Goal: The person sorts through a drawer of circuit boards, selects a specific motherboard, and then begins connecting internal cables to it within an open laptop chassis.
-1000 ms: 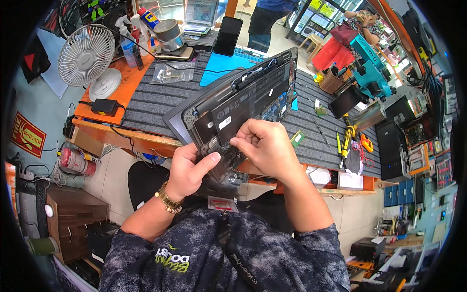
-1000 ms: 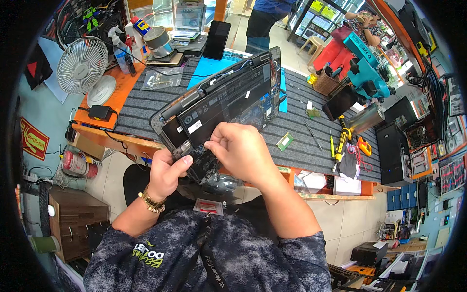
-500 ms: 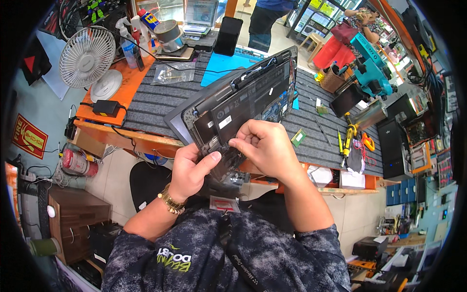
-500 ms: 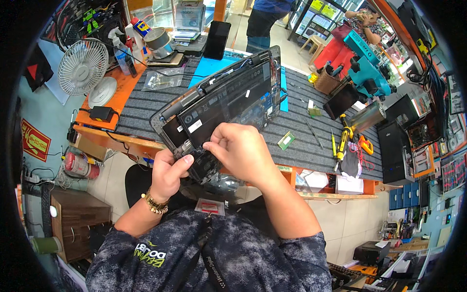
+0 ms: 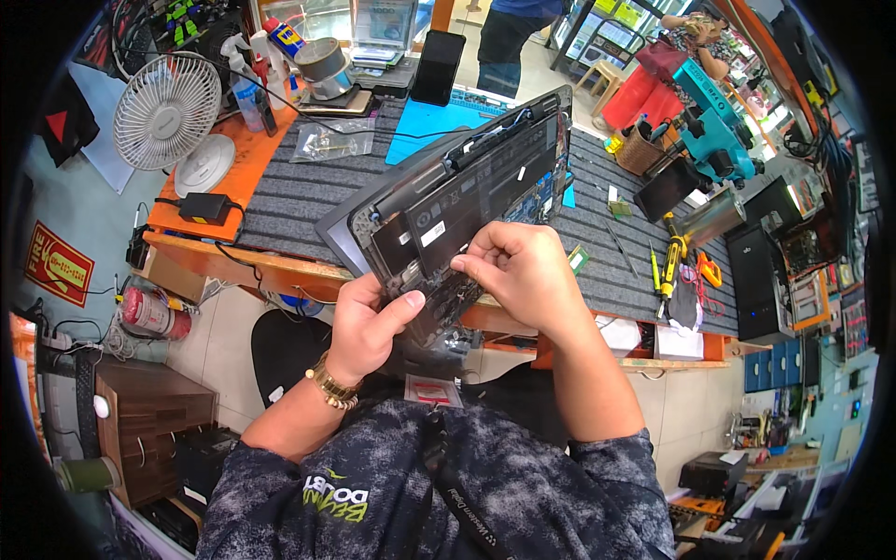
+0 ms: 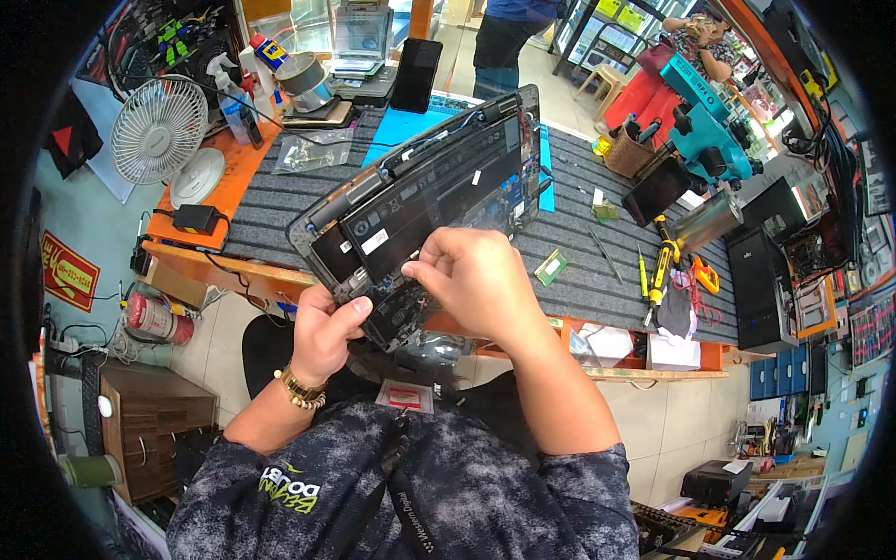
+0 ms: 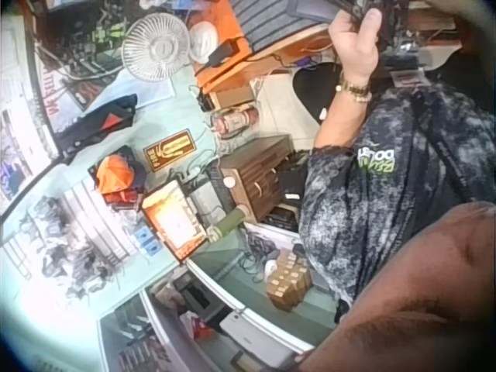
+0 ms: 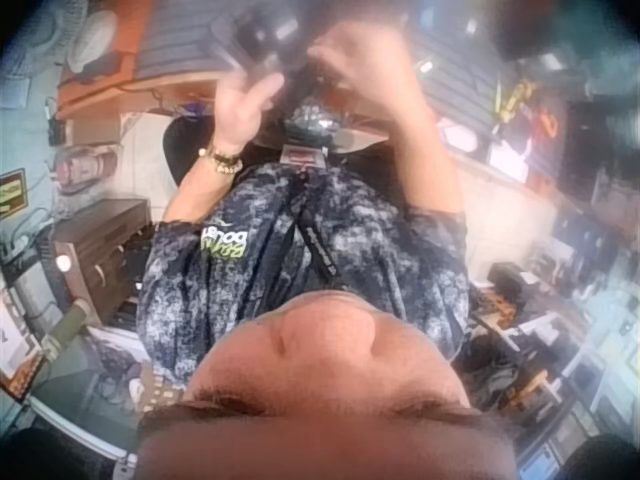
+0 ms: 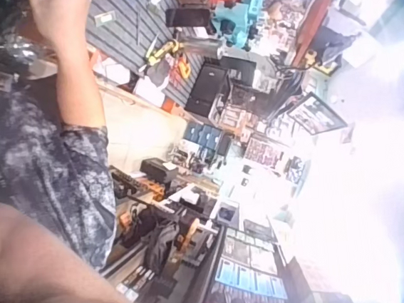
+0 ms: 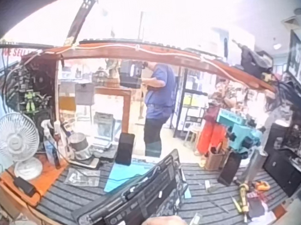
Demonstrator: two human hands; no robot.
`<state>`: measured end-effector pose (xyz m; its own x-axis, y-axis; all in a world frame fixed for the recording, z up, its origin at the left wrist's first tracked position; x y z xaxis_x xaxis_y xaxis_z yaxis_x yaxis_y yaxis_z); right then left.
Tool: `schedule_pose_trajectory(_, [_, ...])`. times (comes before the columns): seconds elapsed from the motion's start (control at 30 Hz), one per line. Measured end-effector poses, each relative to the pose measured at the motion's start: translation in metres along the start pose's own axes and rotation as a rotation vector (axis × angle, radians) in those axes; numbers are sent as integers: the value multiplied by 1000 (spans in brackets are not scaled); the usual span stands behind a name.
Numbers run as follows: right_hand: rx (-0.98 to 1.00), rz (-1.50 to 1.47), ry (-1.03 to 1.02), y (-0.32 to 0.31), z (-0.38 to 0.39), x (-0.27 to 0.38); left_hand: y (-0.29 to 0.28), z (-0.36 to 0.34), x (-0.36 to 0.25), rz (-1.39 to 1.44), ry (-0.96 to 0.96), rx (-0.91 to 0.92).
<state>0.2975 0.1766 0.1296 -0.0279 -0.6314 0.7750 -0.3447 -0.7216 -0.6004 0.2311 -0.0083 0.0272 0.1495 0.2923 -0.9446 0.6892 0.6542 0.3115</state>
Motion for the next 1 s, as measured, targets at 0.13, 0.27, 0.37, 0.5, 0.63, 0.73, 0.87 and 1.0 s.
schedule_pose_trajectory(0.13, [5, 49, -20, 1, -3, 3, -11, -3, 5, -37, -16, 31])
schedule_pose_trajectory(0.27, [23, 18, -16, 1, -3, 5, -10, -1, 6, -36, -43, -27])
schedule_pose_trajectory(0.37, [14, 28, -5, 0, -1, 3, -9, -1, 9, -31, -50, -26])
schedule_pose_trajectory(0.5, [18, 15, 3, -2, 0, 4, -9, 0, 11, -17, -34, -31])
schedule_pose_trajectory(0.63, [17, 5, -2, 0, 0, 3, -8, 0, 12, 37, -55, -11])
schedule_pose_trajectory(0.73, [-25, -4, -91, 1, 1, 5, -8, -1, 11, -26, -38, -45])
schedule_pose_trajectory(0.87, [-51, 6, -135, 0, 2, 16, -10, 0, 10, -37, -46, -8])
schedule_pose_trajectory(1.0, [29, 20, -1, 2, 0, 6, -9, 1, 7, -74, -34, -24])
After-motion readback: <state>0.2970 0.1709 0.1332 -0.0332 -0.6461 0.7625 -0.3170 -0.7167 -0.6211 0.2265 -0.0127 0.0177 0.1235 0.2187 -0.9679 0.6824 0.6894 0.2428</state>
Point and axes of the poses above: each hand's wrist, its own z-axis away from the middle knuckle, its own y-axis out of the palm, x = y × z, the point moved 9 cm from there along -z, towards the middle knuckle, and after that the axes turned 8 degrees about -z, right-handed, at the moved point
